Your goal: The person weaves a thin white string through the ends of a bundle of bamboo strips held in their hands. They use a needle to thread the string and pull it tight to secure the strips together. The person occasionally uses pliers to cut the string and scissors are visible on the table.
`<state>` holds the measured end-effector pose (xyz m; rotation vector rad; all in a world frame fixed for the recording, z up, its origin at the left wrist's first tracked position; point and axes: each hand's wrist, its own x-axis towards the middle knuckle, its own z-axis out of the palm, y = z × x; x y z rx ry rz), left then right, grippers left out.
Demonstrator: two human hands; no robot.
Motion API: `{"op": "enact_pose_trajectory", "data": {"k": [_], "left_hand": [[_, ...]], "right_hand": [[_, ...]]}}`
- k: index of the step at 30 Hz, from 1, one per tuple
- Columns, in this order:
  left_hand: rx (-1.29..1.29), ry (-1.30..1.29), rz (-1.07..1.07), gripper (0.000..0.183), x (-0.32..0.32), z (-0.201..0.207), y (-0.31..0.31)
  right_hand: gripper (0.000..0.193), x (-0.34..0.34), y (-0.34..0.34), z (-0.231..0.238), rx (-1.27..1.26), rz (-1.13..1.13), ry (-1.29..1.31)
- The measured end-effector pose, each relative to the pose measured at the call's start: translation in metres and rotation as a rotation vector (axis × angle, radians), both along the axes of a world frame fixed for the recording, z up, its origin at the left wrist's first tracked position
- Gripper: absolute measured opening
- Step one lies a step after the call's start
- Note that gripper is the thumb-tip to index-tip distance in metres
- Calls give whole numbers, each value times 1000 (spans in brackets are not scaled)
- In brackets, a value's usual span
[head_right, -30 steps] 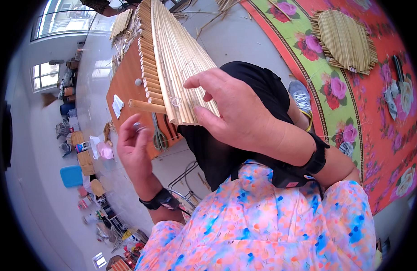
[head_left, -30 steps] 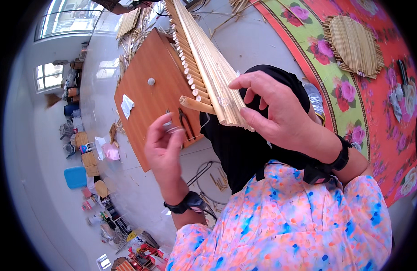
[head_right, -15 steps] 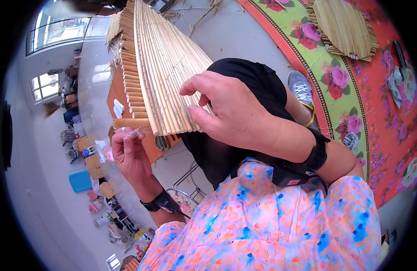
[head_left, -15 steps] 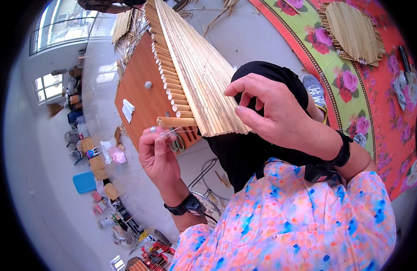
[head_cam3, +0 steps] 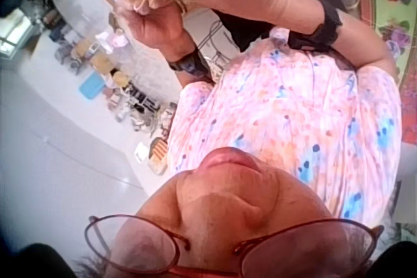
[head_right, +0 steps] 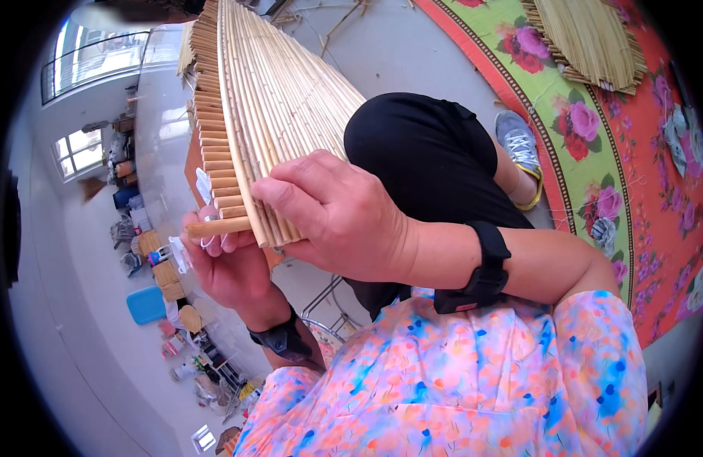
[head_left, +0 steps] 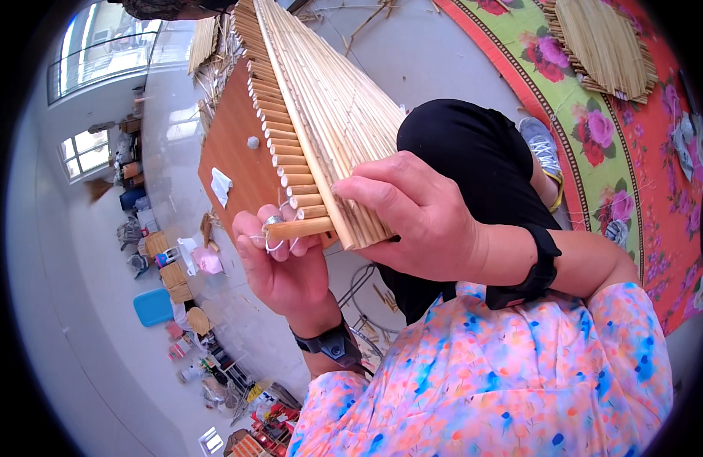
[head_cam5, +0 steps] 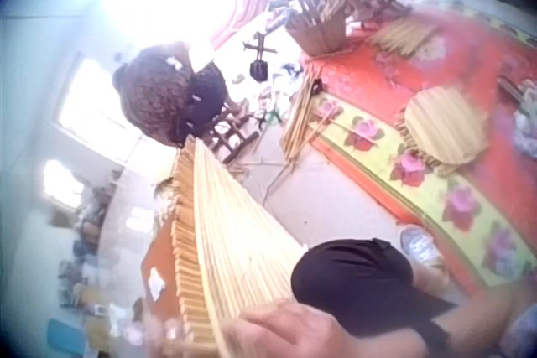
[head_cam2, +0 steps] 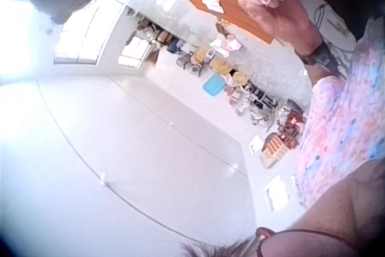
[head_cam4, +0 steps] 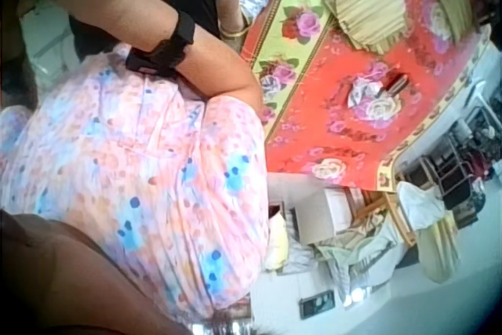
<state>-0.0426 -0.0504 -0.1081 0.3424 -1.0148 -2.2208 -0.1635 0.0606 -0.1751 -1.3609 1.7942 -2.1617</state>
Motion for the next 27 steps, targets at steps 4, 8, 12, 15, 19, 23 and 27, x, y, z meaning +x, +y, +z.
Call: {"op": "enact_pose_trajectory", "data": {"k": [4,8,12,15,19,23,27], "left_hand": [[-181,-102,24,28,2,5,-6],[-267,-160,32,29,9,7,-13],[-290,-160,30,28,14,5,-19],[-293,-158,26,28,15,5,-21],[-315,-150,9,29,19,1,-24],[-329,-229,-45,29,18,5,-19],[-692,-550,36,33,26,5,-33]], "right_hand": [[49,5,-6,-4,-32,-74,57],[44,10,-9,-5,-64,-85,76],[41,11,-8,-4,-57,-98,100],[39,10,-9,-6,-62,-122,129],[35,12,-12,-8,-68,-156,165],[34,2,-11,-5,-62,-57,100],[50,-11,-3,-1,69,77,103]]}}
